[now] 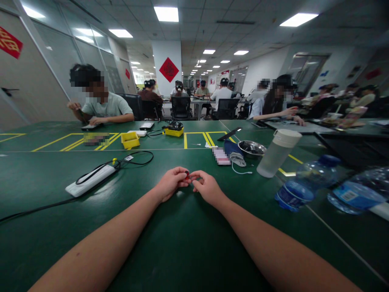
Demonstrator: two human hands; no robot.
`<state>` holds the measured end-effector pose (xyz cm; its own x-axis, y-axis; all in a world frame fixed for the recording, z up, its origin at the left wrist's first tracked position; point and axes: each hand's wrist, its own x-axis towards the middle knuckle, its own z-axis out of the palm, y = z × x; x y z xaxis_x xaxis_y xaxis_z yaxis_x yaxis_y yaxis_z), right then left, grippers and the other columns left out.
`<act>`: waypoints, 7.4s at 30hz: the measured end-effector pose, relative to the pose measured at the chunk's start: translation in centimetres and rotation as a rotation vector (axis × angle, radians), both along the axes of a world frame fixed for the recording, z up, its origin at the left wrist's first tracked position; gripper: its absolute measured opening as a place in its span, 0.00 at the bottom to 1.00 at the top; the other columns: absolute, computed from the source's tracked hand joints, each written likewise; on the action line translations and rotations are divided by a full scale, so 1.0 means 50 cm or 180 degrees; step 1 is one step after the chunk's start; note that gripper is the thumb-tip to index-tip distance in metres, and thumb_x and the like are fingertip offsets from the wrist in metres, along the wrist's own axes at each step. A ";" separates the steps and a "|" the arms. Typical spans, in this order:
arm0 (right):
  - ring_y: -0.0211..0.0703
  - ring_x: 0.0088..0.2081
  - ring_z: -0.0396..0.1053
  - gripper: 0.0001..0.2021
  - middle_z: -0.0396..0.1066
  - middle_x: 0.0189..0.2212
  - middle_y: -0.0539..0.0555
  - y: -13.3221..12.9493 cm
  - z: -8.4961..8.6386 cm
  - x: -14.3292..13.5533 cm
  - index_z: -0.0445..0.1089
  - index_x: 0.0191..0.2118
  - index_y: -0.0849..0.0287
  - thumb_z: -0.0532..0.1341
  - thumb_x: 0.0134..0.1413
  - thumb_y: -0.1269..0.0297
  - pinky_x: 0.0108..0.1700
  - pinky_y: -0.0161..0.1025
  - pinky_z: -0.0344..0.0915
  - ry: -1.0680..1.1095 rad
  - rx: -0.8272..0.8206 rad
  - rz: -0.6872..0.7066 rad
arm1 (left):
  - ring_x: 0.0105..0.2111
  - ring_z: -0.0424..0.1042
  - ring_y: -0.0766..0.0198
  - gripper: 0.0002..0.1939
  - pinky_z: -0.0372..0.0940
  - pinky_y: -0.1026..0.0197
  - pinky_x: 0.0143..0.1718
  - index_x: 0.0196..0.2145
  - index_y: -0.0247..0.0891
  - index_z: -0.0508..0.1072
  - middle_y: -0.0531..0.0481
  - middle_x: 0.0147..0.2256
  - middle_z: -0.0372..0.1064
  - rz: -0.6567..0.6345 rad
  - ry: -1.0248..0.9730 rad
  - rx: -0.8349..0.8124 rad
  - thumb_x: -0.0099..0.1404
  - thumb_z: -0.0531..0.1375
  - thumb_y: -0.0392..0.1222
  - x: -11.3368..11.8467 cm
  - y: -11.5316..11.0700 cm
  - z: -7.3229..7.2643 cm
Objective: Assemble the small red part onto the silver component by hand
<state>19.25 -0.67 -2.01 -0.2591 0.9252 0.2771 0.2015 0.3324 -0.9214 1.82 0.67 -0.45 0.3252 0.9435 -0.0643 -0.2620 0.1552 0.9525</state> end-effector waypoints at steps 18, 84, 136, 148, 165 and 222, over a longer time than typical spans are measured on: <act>0.35 0.22 0.69 0.08 0.72 0.27 0.51 0.002 0.019 -0.001 0.68 0.35 0.62 0.63 0.48 0.65 0.25 0.33 0.65 0.0536 -0.0583 -0.0157 | 0.33 0.74 0.63 0.13 0.66 0.61 0.39 0.39 0.35 0.74 0.47 0.34 0.75 -0.0013 0.0859 0.0794 0.55 0.65 0.37 0.001 -0.012 0.000; 0.39 0.30 0.72 0.14 0.71 0.33 0.52 0.012 -0.007 0.002 0.69 0.43 0.61 0.62 0.46 0.69 0.36 0.39 0.71 0.0304 -0.0127 -0.0274 | 0.30 0.72 0.66 0.11 0.65 0.63 0.35 0.37 0.35 0.72 0.49 0.31 0.73 0.0101 0.0626 0.0665 0.54 0.64 0.36 0.003 -0.003 -0.004; 0.39 0.28 0.73 0.09 0.71 0.31 0.52 0.002 0.018 -0.002 0.69 0.38 0.61 0.61 0.47 0.69 0.31 0.36 0.70 0.0666 -0.0521 -0.0245 | 0.33 0.74 0.65 0.07 0.67 0.61 0.42 0.35 0.33 0.75 0.47 0.33 0.75 -0.0071 0.0626 0.0433 0.56 0.62 0.34 0.004 -0.003 -0.004; 0.40 0.28 0.75 0.09 0.74 0.26 0.53 0.014 0.000 -0.001 0.68 0.39 0.63 0.59 0.49 0.71 0.31 0.35 0.71 0.0952 -0.0784 -0.0131 | 0.34 0.75 0.65 0.07 0.67 0.62 0.43 0.35 0.32 0.77 0.45 0.34 0.76 -0.0137 0.0609 0.0354 0.57 0.62 0.36 0.004 -0.003 -0.005; 0.38 0.26 0.75 0.07 0.74 0.27 0.53 0.014 0.008 -0.004 0.69 0.37 0.63 0.57 0.53 0.73 0.28 0.32 0.71 0.1047 -0.1032 -0.0266 | 0.35 0.75 0.64 0.08 0.68 0.62 0.43 0.36 0.32 0.78 0.43 0.35 0.77 -0.0146 0.0557 0.0228 0.58 0.62 0.36 0.004 -0.002 -0.003; 0.42 0.30 0.75 0.14 0.76 0.29 0.54 0.009 0.003 0.001 0.71 0.43 0.63 0.60 0.47 0.72 0.35 0.38 0.72 0.0585 -0.0450 -0.0215 | 0.34 0.74 0.65 0.09 0.67 0.62 0.40 0.37 0.35 0.75 0.46 0.34 0.75 -0.0187 0.0703 0.0454 0.58 0.63 0.40 0.005 -0.001 -0.008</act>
<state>19.31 -0.19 -1.85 -0.1525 0.9717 0.1804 0.0436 0.1890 -0.9810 2.05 0.62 -0.84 0.3726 0.9280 -0.0075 -0.0400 0.0241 0.9989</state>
